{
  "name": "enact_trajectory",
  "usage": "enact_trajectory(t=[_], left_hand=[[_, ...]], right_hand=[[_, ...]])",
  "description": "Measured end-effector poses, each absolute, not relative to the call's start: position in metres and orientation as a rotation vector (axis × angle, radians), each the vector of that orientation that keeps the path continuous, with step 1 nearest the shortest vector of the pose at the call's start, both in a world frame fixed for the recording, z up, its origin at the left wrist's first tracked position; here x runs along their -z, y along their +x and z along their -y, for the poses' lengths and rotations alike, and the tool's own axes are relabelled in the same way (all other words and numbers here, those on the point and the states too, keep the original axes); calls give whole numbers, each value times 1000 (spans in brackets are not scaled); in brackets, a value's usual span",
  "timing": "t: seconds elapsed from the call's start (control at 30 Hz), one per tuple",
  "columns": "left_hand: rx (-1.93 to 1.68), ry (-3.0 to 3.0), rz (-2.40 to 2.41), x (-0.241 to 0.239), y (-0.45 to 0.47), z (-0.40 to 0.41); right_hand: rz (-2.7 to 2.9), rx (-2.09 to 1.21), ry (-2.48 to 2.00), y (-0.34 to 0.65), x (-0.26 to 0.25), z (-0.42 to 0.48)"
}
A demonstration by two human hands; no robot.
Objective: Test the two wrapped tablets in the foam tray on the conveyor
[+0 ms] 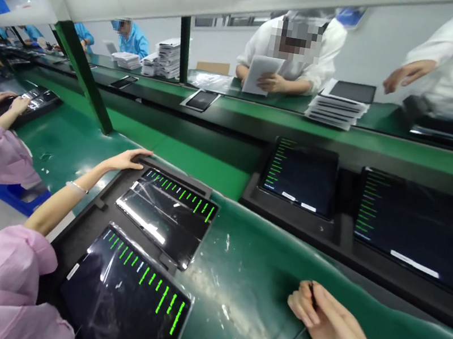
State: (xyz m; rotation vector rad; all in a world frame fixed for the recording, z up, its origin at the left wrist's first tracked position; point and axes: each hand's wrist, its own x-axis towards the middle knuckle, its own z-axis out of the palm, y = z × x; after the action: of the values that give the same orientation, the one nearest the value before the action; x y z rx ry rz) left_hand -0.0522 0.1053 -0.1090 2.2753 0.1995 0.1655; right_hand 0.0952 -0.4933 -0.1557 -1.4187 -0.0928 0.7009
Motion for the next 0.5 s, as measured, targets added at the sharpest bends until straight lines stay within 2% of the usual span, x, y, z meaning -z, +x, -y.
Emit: enact_trajectory(t=[0.2,0.5], left_hand=[[-487,2089,-385,139,-36,-108],[-1121,1881,-1000,141,-9,-169]], right_hand=[[115,-649,-1295,95,165,498],[117,-670,-1125,85,169,504]])
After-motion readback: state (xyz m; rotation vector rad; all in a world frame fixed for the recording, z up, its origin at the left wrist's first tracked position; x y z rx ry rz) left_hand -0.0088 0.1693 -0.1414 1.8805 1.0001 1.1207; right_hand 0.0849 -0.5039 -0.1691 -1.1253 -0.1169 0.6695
